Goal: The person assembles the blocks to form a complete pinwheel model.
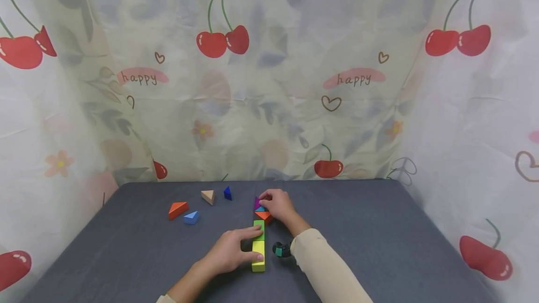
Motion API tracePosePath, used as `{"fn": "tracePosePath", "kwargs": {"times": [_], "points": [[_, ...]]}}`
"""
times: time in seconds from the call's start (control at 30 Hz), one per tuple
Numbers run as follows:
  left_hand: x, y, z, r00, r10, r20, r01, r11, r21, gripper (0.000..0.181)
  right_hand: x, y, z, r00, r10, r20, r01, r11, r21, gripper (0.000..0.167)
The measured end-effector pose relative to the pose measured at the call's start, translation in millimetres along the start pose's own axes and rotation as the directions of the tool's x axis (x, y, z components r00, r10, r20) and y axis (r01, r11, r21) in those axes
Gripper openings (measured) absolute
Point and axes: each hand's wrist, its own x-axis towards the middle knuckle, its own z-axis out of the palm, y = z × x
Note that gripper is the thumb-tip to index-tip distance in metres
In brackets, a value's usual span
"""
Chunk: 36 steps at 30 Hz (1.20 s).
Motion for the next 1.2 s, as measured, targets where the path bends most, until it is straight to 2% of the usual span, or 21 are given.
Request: {"fn": "tracePosePath", "kwargs": {"times": [0.1,0.27,0.37,0.73,1.2], "points": [[0.2,-0.5,-0.4,1.0,-0.002,0.006,0.002,1.0,0.003,0.065,-1.7,0,0,1.0,-0.013,-0.022,0.013,1.0,0.012,0.011],[0.6,-0.6,-0.5,1.0,0.009,0.014,-0.009,1.0,0.009,0.065,-5.5,2,-3,0.996,0.005,-0.088,-0.001,0.999,0.04,0.011],[0.3,-0.6,-0.5,1.0,0.02,0.014,-0.02,1.0,0.007,0.065,-7.3,3,-5,0.995,0.013,-0.103,-0.009,0.999,0.042,0.012],[-0.4,-0.5,-0.4,1.0,0.024,0.005,-0.024,1.0,0.008,0.065,-12.9,1,-2,0.999,0.007,-0.043,-0.006,1.0,0.013,0.012],[-0.8,0.2,-0.5,1.0,0.03,0.001,-0.03,0.999,0.014,0.065,-13.3,1,0,0.999,-0.002,-0.046,0.003,1.0,0.026,0.011]]}}
